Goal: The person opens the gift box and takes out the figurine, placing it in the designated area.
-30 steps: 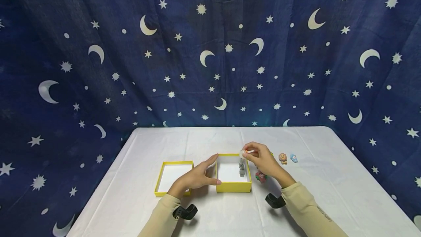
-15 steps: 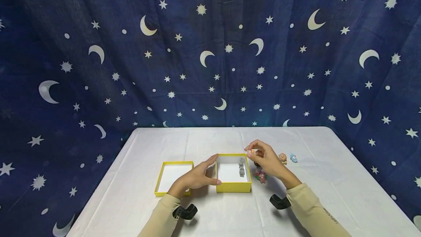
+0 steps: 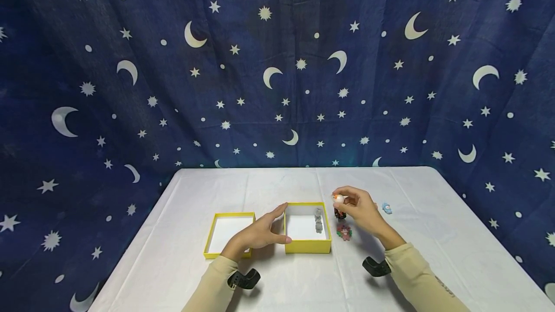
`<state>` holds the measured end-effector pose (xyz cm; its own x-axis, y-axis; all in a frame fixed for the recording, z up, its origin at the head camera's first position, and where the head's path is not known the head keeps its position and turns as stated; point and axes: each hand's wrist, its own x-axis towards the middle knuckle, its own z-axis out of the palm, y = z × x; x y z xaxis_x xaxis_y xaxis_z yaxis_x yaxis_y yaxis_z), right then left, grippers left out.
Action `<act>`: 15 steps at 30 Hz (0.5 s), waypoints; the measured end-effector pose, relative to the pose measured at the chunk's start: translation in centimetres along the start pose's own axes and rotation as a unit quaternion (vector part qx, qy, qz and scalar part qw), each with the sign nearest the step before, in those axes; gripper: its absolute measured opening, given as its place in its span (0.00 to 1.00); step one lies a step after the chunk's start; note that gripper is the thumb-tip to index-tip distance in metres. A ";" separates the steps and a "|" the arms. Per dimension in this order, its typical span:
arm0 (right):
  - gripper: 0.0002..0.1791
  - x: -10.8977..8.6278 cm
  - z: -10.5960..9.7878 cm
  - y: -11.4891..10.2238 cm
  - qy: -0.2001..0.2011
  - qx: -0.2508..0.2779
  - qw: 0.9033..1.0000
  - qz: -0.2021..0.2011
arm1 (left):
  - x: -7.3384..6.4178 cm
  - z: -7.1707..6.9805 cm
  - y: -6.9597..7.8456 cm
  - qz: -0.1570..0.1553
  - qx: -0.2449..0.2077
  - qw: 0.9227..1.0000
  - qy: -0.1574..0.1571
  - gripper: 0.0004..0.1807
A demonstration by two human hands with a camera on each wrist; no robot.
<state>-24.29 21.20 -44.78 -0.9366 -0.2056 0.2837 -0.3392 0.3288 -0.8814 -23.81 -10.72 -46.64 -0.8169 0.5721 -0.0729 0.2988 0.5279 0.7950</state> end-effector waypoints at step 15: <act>0.21 -1.5 -1.8 1.2 0.004 0.007 1.000 -0.009 | 0.1 0.0 0.0 0.007 0.006 1.000 0.000 0.55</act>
<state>-23.44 23.55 -45.55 -0.9313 -0.2038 0.3018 -0.3541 0.3123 -0.8815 -23.91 -10.70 -46.64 -0.8124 0.5799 -0.0612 0.3170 0.5273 0.7883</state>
